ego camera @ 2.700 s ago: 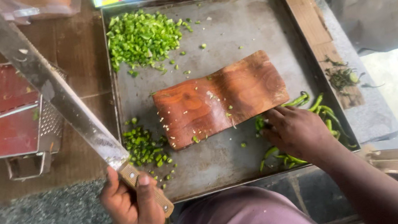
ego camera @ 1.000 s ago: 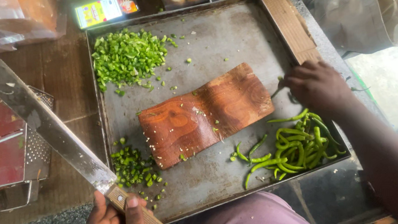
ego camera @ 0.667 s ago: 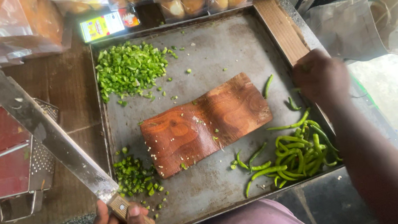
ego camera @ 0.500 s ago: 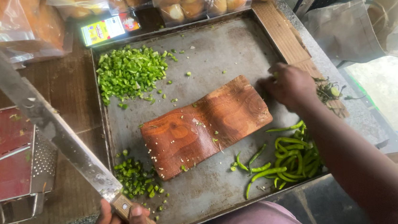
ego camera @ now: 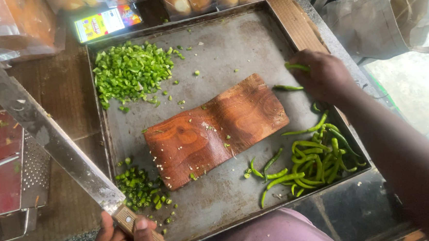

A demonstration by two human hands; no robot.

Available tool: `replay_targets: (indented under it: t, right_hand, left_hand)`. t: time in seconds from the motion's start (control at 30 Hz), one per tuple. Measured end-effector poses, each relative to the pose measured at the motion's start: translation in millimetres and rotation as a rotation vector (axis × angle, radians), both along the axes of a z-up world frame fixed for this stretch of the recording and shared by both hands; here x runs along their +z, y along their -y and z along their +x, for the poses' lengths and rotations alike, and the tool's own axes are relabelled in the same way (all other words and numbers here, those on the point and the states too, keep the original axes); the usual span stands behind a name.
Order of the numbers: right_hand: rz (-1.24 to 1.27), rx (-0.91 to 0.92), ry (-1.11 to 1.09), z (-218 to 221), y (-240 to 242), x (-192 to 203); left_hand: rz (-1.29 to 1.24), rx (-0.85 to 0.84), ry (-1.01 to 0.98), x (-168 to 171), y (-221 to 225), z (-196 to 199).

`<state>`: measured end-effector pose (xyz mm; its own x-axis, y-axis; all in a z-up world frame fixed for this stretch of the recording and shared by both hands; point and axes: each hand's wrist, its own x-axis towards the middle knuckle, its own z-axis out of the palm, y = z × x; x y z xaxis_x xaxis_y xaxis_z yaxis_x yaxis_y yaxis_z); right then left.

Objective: The person chops green peppers on a wooden board using a large knife, moving peppers from a tray onto the board to be diced.

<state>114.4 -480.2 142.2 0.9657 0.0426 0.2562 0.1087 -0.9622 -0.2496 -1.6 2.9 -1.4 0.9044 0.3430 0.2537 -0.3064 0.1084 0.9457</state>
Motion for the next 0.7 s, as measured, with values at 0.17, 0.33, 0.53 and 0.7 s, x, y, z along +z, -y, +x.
replay_targets:
  t: [0.17, 0.33, 0.53, 0.7]
  right_hand:
    - [0.174, -0.129, -0.031, 0.2, 0.2, -6.5]
    - [-0.18, 0.17, -0.035, 2.9, -2.7, -24.1]
    - [-0.27, 0.108, -0.218, -7.5, -5.1, -21.2]
    - [-0.409, 0.058, -0.169, -21.2, -7.0, -26.2]
  left_hand:
    - [-0.002, 0.04, -0.002, -1.8, 3.3, -3.7]
    - [0.013, 0.028, 0.0, -7.5, -6.5, -1.7]
    - [0.02, -0.003, -0.024, -3.8, -2.7, -2.1]
    - [0.013, -0.022, -0.009, 13.1, 1.0, -1.4]
